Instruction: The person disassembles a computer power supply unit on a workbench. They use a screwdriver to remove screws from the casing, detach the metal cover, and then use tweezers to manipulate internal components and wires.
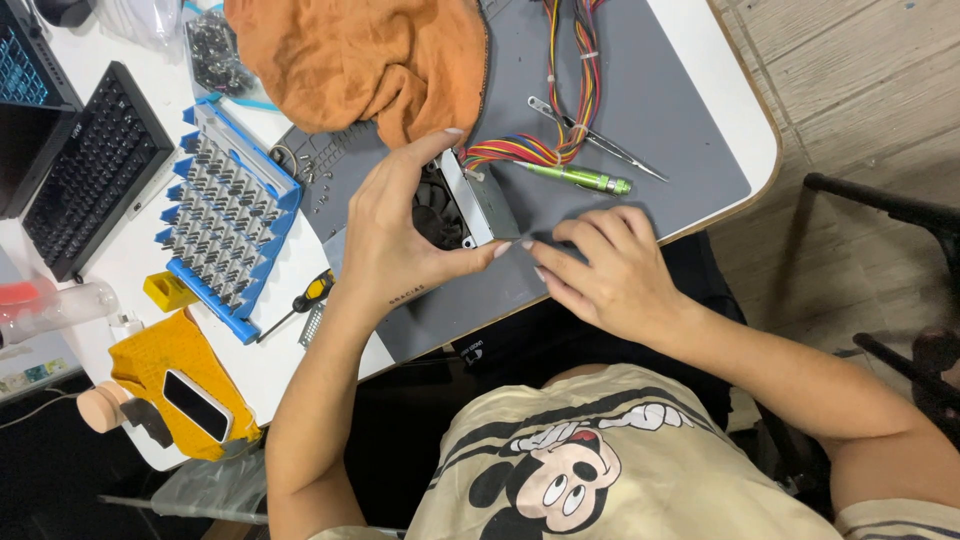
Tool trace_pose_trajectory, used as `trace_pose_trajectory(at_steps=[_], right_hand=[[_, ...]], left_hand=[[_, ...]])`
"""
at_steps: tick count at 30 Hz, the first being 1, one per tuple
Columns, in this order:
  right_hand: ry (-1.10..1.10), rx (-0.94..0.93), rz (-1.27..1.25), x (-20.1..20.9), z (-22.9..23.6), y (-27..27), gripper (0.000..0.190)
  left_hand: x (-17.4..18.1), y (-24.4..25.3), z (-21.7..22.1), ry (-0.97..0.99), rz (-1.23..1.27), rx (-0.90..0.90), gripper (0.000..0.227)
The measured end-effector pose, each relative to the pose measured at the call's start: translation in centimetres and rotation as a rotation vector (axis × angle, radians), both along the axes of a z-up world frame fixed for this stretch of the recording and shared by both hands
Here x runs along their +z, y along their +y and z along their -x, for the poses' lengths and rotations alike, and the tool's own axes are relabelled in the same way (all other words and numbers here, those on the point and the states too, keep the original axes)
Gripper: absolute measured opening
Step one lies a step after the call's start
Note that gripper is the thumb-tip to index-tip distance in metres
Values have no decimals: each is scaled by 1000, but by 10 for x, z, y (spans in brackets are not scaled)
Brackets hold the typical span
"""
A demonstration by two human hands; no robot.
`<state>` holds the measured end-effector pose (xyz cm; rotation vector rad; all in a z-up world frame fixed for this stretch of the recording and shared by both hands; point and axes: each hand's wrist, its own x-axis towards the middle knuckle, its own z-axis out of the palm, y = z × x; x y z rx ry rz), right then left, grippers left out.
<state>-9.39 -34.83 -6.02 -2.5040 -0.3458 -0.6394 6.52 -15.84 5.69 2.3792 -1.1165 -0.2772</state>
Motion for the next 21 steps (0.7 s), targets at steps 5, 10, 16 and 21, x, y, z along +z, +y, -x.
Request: trace_pose_trajectory(at_steps=[5,10,16,21], right_hand=[[-50,-177,-113,6,-4,-16,12],[56,-312,-52,-2,-11,-26,26],[164,-440,85,-3,-32,-54,18],[285,-351,329,-17,-50,-70,23]], left_hand=[[1,1,1,-22,18,33,91],[-1,1,1,-32,43,20,90],[2,5,-3,40,38,6,87],[7,4,-15,130,39,80,87]])
